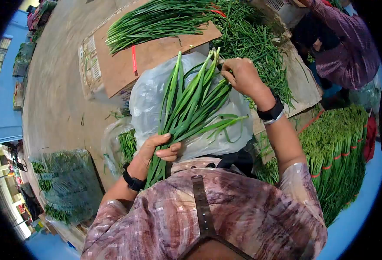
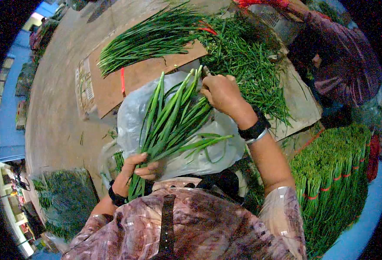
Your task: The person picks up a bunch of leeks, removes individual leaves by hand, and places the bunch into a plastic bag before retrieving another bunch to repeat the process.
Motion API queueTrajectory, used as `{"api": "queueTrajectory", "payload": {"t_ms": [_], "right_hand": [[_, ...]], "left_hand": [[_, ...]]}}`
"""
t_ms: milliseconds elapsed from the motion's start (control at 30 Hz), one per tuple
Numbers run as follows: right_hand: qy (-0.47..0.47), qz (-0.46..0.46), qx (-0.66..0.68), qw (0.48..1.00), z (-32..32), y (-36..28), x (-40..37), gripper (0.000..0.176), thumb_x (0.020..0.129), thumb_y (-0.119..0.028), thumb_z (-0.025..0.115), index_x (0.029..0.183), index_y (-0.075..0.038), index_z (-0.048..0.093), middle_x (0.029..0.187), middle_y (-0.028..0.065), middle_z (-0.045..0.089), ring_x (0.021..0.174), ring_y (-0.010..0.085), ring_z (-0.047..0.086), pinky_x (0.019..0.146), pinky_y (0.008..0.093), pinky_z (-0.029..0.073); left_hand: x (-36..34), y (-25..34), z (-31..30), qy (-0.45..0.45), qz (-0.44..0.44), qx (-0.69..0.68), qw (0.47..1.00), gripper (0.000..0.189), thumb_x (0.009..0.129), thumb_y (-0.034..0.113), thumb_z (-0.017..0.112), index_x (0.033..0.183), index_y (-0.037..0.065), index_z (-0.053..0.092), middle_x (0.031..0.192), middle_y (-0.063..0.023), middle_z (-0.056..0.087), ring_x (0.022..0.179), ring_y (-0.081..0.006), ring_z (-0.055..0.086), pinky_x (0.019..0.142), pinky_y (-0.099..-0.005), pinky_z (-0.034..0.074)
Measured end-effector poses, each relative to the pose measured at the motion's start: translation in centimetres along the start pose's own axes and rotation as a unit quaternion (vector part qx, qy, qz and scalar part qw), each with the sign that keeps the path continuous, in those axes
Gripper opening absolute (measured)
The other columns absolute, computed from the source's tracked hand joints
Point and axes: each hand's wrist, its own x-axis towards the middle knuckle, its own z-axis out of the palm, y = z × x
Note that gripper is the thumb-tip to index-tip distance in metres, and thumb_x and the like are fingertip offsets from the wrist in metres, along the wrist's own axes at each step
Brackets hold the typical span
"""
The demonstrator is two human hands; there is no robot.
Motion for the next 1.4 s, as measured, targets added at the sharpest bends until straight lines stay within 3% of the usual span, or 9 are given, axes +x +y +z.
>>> {"api": "queueTrajectory", "payload": {"t_ms": [233,467,767,900,1000,1100,1167,1300,1400], "right_hand": [[0.098,0.299,-0.054,0.948,2.8,10.9,0.2,0.024,0.081,-0.022,0.050,0.079,-0.003,0.062,0.082,0.0223,0.063,0.077,0.0420,0.060,0.071,0.0486,0.048],[0.178,0.326,0.078,0.925,6.2,26.6,-3.5,0.019,0.084,-0.010,0.055,0.070,0.003,0.059,0.063,0.0097,0.061,0.051,0.0159,0.055,0.044,0.0306,0.043],[0.258,0.410,0.180,0.856,2.9,19.9,-2.1,0.013,0.084,-0.003,0.055,0.077,0.007,0.057,0.070,0.0143,0.062,0.056,0.0187,0.059,0.049,0.0304,0.047],[0.271,0.281,0.026,0.920,7.3,37.6,-5.3,0.011,0.084,0.000,0.053,0.076,0.006,0.058,0.072,0.0160,0.061,0.058,0.0227,0.061,0.051,0.0319,0.049],[0.360,0.493,0.448,0.653,-1.8,23.1,-5.3,0.024,0.086,-0.017,0.055,0.095,0.005,0.059,0.073,0.0137,0.058,0.060,0.0260,0.062,0.055,0.0351,0.049],[0.105,0.505,-0.088,0.852,2.1,31.9,-9.5,0.044,0.087,-0.034,0.056,0.109,0.004,0.056,0.081,0.0154,0.059,0.063,0.0272,0.063,0.058,0.0386,0.049],[0.068,0.564,0.195,0.799,2.9,26.2,-9.8,0.058,0.085,-0.048,0.054,0.108,0.005,0.055,0.090,0.0207,0.060,0.073,0.0305,0.064,0.061,0.0403,0.049],[-0.013,0.452,0.759,0.468,5.9,14.1,-7.4,0.055,0.088,-0.047,0.051,0.097,0.007,0.055,0.090,0.0213,0.062,0.081,0.0301,0.061,0.065,0.0379,0.049],[0.104,0.323,0.814,0.471,8.0,12.7,-3.8,0.035,0.093,-0.029,0.049,0.095,0.005,0.055,0.085,0.0161,0.062,0.074,0.0258,0.059,0.066,0.0358,0.048]], "left_hand": [[0.4,0.1,-0.7,-0.004,-0.022,0.013,1.000,0.019,0.093,0.014,0.047,0.109,0.005,0.045,0.071,-0.0088,0.048,0.037,-0.0023,0.032,0.039,-0.0190,0.024],[0.7,0.0,-0.7,0.020,-0.005,0.042,0.999,0.015,0.093,0.013,0.047,0.106,0.006,0.045,0.068,-0.0077,0.047,0.036,-0.0025,0.030,0.038,-0.0190,0.024],[0.5,-0.3,-0.4,0.074,0.008,0.065,0.995,0.016,0.092,0.012,0.049,0.106,0.007,0.046,0.065,-0.0076,0.047,0.037,-0.0029,0.029,0.038,-0.0193,0.024],[0.4,-0.2,-1.1,0.059,0.009,0.058,0.997,0.016,0.091,0.011,0.049,0.107,0.006,0.046,0.064,-0.0070,0.047,0.037,-0.0031,0.029,0.039,-0.0196,0.024],[0.4,-0.2,-1.3,0.044,0.008,0.056,0.997,0.016,0.091,0.010,0.048,0.107,0.005,0.046,0.064,-0.0066,0.047,0.037,-0.0032,0.029,0.039,-0.0198,0.024],[0.6,-0.3,-0.7,0.018,0.009,0.043,0.999,0.017,0.092,0.010,0.048,0.108,0.005,0.046,0.065,-0.0063,0.047,0.037,-0.0032,0.029,0.039,-0.0199,0.024],[0.7,-0.2,-1.9,0.014,0.000,0.041,0.999,0.018,0.092,0.010,0.047,0.109,0.005,0.046,0.065,-0.0063,0.047,0.037,-0.0031,0.029,0.039,-0.0198,0.024],[0.2,-0.2,-0.5,0.084,0.005,0.043,0.995,0.019,0.092,0.010,0.046,0.110,0.005,0.045,0.065,-0.0061,0.047,0.037,-0.0032,0.029,0.039,-0.0198,0.024],[0.2,-0.2,-0.5,0.081,-0.008,0.041,0.996,0.021,0.092,0.014,0.048,0.111,0.005,0.045,0.067,-0.0055,0.047,0.038,-0.0027,0.030,0.040,-0.0193,0.026]]}}
